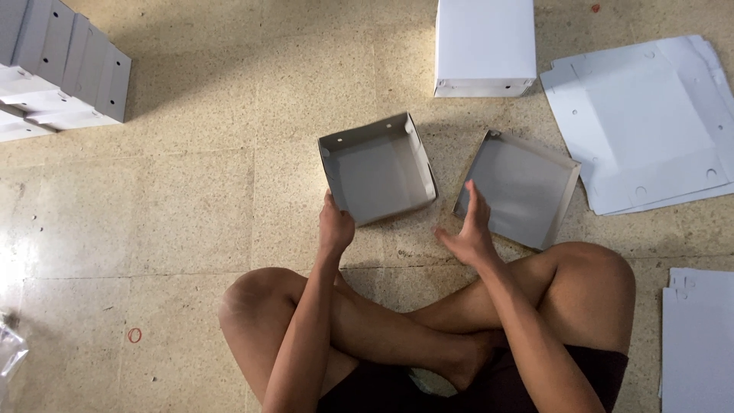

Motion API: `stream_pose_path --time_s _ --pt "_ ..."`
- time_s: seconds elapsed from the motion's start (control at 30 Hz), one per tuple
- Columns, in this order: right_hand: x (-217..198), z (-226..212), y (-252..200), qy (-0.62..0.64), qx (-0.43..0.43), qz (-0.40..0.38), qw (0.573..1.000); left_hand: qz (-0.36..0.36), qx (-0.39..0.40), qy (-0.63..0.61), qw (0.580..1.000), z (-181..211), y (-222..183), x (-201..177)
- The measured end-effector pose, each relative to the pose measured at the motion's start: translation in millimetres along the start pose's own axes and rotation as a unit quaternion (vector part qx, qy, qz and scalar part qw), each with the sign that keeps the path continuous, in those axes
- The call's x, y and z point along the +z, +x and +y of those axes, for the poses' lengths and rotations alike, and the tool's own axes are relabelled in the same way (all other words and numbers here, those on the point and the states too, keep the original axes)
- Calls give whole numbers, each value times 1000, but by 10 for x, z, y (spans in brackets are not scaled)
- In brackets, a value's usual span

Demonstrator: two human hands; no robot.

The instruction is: Assembling cardboard boxes by folding flat sheets and tucking in flaps.

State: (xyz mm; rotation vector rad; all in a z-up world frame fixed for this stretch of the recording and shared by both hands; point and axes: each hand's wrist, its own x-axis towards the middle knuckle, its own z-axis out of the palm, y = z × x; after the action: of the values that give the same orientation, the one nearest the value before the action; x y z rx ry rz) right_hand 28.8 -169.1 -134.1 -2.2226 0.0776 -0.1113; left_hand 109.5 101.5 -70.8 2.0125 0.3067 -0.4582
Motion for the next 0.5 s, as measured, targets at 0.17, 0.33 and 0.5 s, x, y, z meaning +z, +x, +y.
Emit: stream_pose_path --time_s 0.17,0.33,0.5 --pt "-4 -45 -1 1 57 -63 996 -87 53 1 995 3 -138 -41" --pt "64 38 -17 -86 61 -88 990 -68 50 106 991 -326 27 93" --pt "-9 -205 -76 -143 -26 -24 989 -14 97 217 971 -498 150 264"
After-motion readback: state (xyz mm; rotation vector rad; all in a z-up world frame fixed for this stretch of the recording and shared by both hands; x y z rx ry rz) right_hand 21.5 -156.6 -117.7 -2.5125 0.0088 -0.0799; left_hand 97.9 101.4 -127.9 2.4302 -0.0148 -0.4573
